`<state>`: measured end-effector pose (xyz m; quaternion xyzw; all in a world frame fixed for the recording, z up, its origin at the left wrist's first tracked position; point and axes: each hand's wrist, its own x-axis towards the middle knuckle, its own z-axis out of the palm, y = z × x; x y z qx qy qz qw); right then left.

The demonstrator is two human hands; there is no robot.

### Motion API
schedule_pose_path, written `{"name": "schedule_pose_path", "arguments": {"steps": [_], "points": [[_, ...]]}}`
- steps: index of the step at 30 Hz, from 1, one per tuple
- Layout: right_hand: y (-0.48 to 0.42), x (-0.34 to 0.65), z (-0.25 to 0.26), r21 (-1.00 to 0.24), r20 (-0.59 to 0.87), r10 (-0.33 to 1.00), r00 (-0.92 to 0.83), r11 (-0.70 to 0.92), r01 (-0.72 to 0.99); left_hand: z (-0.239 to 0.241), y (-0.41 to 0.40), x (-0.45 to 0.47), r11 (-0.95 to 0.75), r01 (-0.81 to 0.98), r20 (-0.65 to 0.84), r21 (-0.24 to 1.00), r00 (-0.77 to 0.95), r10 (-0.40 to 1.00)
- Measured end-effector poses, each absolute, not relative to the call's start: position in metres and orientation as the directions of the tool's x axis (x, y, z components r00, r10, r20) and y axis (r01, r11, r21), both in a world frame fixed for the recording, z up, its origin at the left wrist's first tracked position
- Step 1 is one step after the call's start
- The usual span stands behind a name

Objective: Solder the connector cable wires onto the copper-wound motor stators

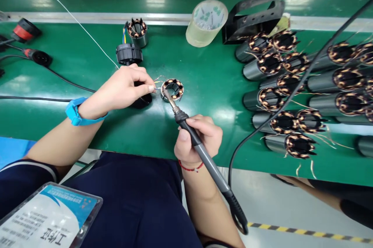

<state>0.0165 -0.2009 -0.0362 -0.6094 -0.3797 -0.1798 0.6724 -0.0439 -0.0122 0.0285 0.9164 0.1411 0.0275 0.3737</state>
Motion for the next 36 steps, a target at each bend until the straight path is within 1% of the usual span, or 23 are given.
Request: {"name": "schedule_pose_path", "arguments": {"steps": [6, 12, 19, 29, 34, 36], "points": [[-0.2028, 0.0159, -0.0383, -0.715, 0.696, 0.266, 0.667, 0.171, 0.678, 0.0275, -0.0112, -0.0438, -0.674, 0.242, -0.063, 0.698, 0.958, 0.280], [-0.2028, 0.0145, -0.0376, -0.723, 0.687, 0.297, 0.663, 0.195, 0.663, 0.0253, -0.0098, -0.0433, -0.672, 0.223, -0.052, 0.707, 0.963, 0.265], [-0.2034, 0.0151, -0.0371, -0.704, 0.705, 0.288, 0.648, 0.174, 0.688, 0.0256, -0.0079, -0.0432, -0.659, 0.202, -0.044, 0.725, 0.968, 0.248], [-0.2039, 0.0154, -0.0385, -0.714, 0.690, 0.327, 0.646, 0.165, 0.680, 0.0240, -0.0066, -0.0420, -0.637, 0.189, -0.043, 0.747, 0.971, 0.237], [-0.2015, 0.0178, -0.0392, -0.680, 0.730, 0.232, 0.643, 0.157, 0.716, 0.0241, -0.0072, -0.0424, -0.642, 0.201, -0.043, 0.740, 0.967, 0.252], [-0.2014, 0.0176, -0.0391, -0.681, 0.729, 0.233, 0.644, 0.147, 0.718, 0.0246, -0.0077, -0.0425, -0.640, 0.204, -0.044, 0.741, 0.965, 0.257]]}}
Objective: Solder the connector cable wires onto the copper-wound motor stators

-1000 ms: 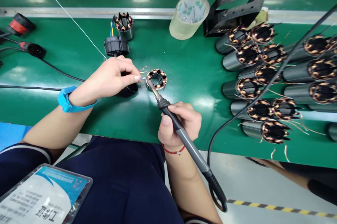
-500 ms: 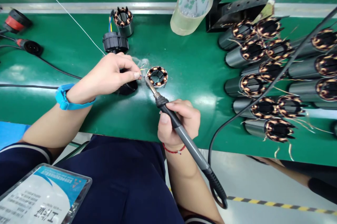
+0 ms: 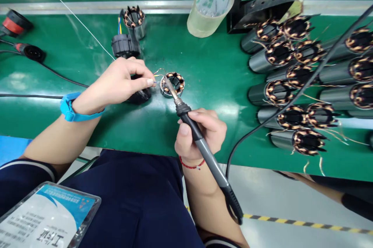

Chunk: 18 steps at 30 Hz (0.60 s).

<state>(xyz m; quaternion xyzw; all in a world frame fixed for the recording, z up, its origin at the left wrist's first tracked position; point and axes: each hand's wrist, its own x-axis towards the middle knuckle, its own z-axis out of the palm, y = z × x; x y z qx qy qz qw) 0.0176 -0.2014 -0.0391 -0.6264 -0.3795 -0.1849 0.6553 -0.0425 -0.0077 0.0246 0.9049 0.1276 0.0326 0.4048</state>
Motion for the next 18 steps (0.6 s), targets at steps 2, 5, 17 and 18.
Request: {"name": "schedule_pose_path", "arguments": {"steps": [2, 5, 17, 18], "points": [[-0.2021, 0.0165, -0.0385, -0.687, 0.720, 0.265, 0.641, 0.149, 0.711, 0.0248, -0.0078, -0.0424, -0.637, 0.209, -0.050, 0.742, 0.965, 0.258], [-0.2035, 0.0140, -0.0379, -0.712, 0.691, 0.311, 0.652, 0.140, 0.688, 0.0245, -0.0075, -0.0420, -0.639, 0.206, -0.047, 0.741, 0.965, 0.256], [-0.2038, 0.0132, -0.0359, -0.693, 0.709, 0.298, 0.639, 0.125, 0.710, 0.0216, -0.0077, -0.0425, -0.632, 0.193, -0.018, 0.751, 0.962, 0.273], [-0.2040, 0.0132, -0.0353, -0.687, 0.712, 0.293, 0.638, 0.105, 0.719, 0.0219, -0.0079, -0.0422, -0.629, 0.196, -0.020, 0.753, 0.961, 0.275]]}}
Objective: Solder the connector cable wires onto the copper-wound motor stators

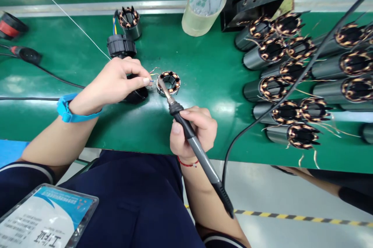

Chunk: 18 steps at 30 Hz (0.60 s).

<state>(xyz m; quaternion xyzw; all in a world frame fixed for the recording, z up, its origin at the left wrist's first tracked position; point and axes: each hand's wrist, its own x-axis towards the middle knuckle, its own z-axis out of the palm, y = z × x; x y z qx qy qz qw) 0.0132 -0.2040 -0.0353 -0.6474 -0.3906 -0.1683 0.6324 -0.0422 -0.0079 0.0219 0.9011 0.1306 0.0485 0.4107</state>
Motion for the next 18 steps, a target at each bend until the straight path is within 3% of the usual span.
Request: {"name": "schedule_pose_path", "arguments": {"steps": [6, 13, 18], "points": [[-0.205, 0.012, -0.040, -0.734, 0.638, 0.291, 0.713, -0.052, 0.677, 0.024, -0.010, -0.041, -0.607, 0.220, -0.035, 0.764, 0.953, 0.301], [-0.196, 0.019, -0.023, -0.852, 0.471, 0.490, 0.733, 0.036, 0.523, 0.023, -0.009, -0.041, -0.616, 0.215, -0.030, 0.758, 0.954, 0.297], [-0.188, 0.036, -0.004, -0.823, 0.398, 0.666, 0.631, -0.045, 0.566, 0.021, -0.008, -0.041, -0.632, 0.201, -0.016, 0.749, 0.958, 0.285]]}}
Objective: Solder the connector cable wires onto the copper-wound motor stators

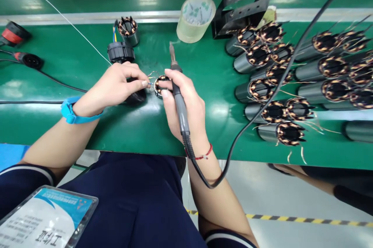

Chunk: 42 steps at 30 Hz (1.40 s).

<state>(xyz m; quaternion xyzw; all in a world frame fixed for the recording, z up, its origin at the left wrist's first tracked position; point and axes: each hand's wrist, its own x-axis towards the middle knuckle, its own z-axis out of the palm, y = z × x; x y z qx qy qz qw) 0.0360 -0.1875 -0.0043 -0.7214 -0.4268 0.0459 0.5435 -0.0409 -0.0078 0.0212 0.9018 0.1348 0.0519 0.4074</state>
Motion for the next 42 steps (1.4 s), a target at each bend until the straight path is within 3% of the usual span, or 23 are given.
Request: {"name": "schedule_pose_path", "arguments": {"steps": [5, 16, 19, 24, 27, 30, 34, 38, 42], "points": [[-0.180, 0.041, -0.008, -0.793, 0.408, 0.692, 0.595, -0.054, 0.607, 0.021, -0.008, -0.041, -0.635, 0.207, -0.022, 0.744, 0.958, 0.286], [-0.174, 0.040, -0.006, -0.792, 0.395, 0.602, 0.694, -0.161, 0.589, 0.022, -0.006, -0.044, -0.647, 0.201, 0.027, 0.735, 0.946, 0.324], [-0.171, 0.048, -0.001, -0.813, 0.393, 0.569, 0.723, -0.152, 0.562, 0.031, 0.001, -0.053, -0.707, 0.223, 0.042, 0.671, 0.941, 0.336], [-0.163, 0.061, 0.007, -0.786, 0.347, 0.781, 0.520, -0.062, 0.616, 0.044, 0.000, -0.065, -0.847, 0.302, -0.243, 0.436, 0.946, 0.213], [-0.155, 0.064, 0.010, -0.732, 0.316, 0.883, 0.348, -0.007, 0.681, 0.043, -0.002, -0.068, -0.890, 0.274, -0.303, 0.364, 0.939, 0.165], [-0.146, 0.065, 0.011, -0.664, 0.311, 0.909, 0.278, -0.001, 0.747, 0.043, 0.002, -0.069, -0.871, 0.242, -0.241, 0.428, 0.959, 0.149], [-0.137, 0.066, 0.009, -0.615, 0.394, 0.881, 0.264, 0.039, 0.787, 0.048, 0.011, -0.071, -0.818, 0.185, -0.034, 0.545, 0.979, 0.199], [-0.128, 0.063, 0.010, -0.655, 0.405, 0.871, 0.278, 0.065, 0.753, 0.048, 0.013, -0.072, -0.778, 0.070, 0.132, 0.625, 0.972, 0.193], [-0.120, 0.057, 0.010, -0.707, 0.391, 0.866, 0.313, 0.064, 0.705, 0.042, 0.014, -0.070, -0.777, 0.048, 0.165, 0.628, 0.967, 0.193]]}}
